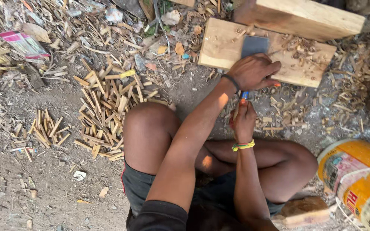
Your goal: The person sits on the ground and uses a curved blade to carve and smooth a rectangular wooden block. They repeatedly scrape the surface to remove wood shavings and occasionally pick up small pieces of wood from the surrounding area.
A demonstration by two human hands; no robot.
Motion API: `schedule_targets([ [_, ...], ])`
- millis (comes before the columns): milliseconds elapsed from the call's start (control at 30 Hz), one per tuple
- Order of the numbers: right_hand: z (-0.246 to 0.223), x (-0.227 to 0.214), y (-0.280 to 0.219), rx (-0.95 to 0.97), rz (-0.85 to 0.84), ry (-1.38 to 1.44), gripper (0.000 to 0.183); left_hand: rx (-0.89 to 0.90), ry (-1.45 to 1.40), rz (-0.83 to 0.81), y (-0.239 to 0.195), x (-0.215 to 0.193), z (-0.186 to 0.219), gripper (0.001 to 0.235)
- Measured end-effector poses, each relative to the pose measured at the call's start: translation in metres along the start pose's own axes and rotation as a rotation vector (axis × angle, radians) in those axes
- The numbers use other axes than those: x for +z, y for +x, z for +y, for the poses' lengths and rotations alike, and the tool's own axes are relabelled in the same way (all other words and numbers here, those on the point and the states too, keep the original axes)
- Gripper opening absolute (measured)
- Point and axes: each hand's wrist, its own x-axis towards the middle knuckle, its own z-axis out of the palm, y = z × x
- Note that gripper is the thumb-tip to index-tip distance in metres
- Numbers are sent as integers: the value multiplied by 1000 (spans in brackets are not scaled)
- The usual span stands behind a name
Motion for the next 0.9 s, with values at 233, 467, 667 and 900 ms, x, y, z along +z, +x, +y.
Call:
schedule_targets([
  [233, 35, 21, 35, 0, -10, 55, 39, -65, 18, -71, 17, 4, -28, 50],
  [467, 36, 5, 38, 102, -39, 341, 38, -62, 144, 81, 8, -14, 6, 51],
  [667, 7, -55, 15, -66, -58, 808, 44, 156, 298, 291, -42, -15, 58, 56],
  [900, 8, -94, -28, -103, 194, 649, 40, -415, 515, 374, -50, -34, 21, 62],
])
